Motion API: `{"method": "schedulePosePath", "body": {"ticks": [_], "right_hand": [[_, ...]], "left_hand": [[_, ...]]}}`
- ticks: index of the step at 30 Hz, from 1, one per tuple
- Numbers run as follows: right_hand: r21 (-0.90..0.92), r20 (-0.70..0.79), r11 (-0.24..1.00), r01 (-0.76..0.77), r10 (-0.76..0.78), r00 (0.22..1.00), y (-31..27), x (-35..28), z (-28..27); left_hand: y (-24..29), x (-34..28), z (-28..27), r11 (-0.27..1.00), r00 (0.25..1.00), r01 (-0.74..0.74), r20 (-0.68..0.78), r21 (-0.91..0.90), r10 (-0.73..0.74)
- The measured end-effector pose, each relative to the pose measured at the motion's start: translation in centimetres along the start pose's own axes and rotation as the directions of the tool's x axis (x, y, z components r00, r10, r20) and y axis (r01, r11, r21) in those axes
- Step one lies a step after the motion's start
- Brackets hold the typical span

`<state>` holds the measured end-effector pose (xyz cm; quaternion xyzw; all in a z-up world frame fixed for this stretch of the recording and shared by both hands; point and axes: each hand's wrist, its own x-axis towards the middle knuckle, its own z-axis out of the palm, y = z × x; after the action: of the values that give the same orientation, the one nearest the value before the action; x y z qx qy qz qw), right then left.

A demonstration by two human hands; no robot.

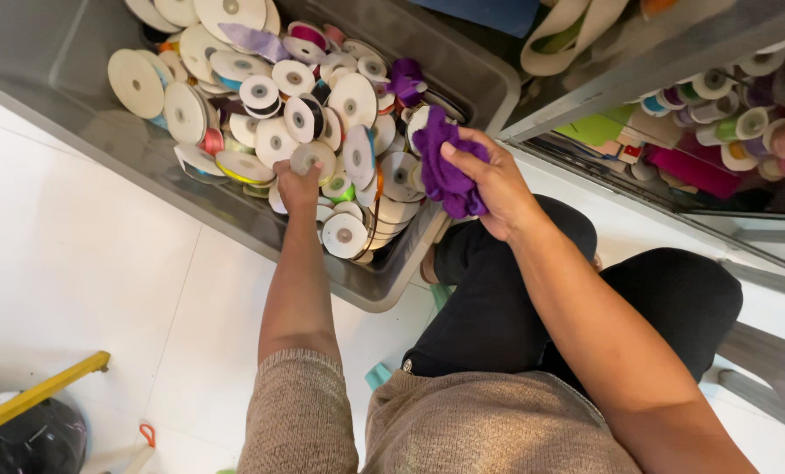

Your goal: The person sits on the floor and wipes various spools of ribbon with a purple cloth. They pick up the spools from a gray bin, clean them, and place them into a glass display cabinet.

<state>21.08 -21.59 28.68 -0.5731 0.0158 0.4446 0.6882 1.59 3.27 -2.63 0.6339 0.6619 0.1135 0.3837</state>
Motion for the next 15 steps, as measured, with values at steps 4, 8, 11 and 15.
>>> {"method": "schedulePosePath", "body": {"ticks": [4,8,11,15], "right_hand": [[0.025,0.001,0.999,0.024,-0.024,1.0,0.2,0.1,-0.4],[0.032,-0.006,0.999,0.041,-0.041,0.999,0.3,0.2,-0.9],[0.03,0.006,0.997,0.069,-0.069,0.998,0.1,-0.5,-0.9],[0.027,0.074,0.986,0.162,-0.163,0.984,1.3,0.0,-1.6]], "left_hand": [[2.4,-2.8,-1.1,0.991,0.999,-0.022,-0.033,-0.132,0.017],[3.0,-3.8,-1.3,0.844,0.998,0.0,-0.049,-0.536,-0.032],[5.9,-8.1,-5.1,0.616,0.992,0.118,0.066,-0.779,-0.107],[11.2,-15.0,-9.3,0.478,0.982,0.181,0.181,-0.859,-0.047]]}}
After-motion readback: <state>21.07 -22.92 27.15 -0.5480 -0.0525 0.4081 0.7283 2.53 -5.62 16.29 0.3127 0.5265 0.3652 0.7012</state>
